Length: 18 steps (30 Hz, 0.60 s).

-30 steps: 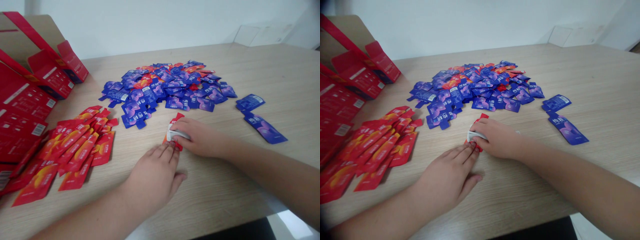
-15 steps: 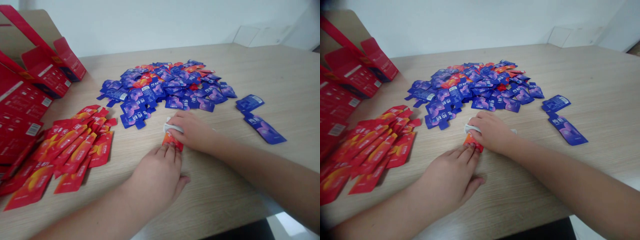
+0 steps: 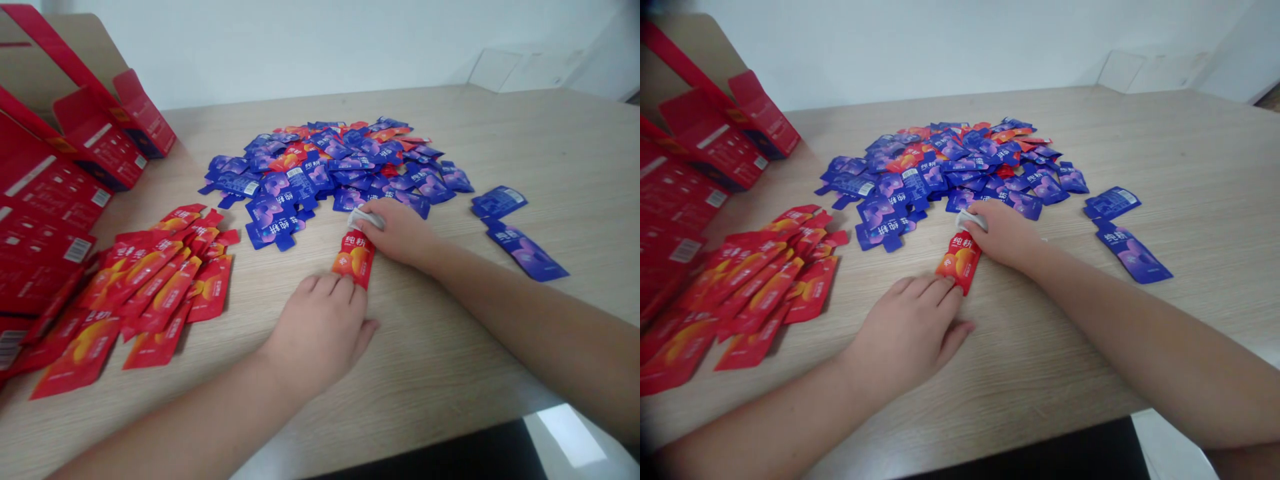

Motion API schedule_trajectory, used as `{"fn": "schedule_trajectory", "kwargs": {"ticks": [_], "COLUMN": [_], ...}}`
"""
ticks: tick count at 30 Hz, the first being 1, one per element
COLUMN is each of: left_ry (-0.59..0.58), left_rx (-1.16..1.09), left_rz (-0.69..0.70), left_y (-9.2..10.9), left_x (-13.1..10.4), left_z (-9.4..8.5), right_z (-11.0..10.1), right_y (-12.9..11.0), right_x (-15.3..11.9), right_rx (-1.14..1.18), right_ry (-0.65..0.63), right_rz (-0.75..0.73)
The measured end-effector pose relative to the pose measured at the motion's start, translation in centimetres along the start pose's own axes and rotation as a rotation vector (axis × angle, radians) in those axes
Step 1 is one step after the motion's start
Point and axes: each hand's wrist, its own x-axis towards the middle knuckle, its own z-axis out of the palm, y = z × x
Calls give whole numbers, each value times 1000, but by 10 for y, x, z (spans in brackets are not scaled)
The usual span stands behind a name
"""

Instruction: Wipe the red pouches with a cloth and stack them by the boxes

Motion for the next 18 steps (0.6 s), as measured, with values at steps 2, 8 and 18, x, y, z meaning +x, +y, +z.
{"fn": "schedule_trajectory", "kwargs": {"ticks": [2,8,18], "left_ry": [93,39,53], "left_rx": [-41,-13,25], "left_rz": [-30,-173,-420], "left_y": [-4,-11,-29], "left_x": [7,25,17], "left_z": [4,4,-3], "right_z": [-1,-6,-11], "right_y": [-2,-4,-4], "right_x": [1,1,-16], "right_rx": [75,192,257], "right_ry": [70,217,258], "right_rz": [36,168,15]}}
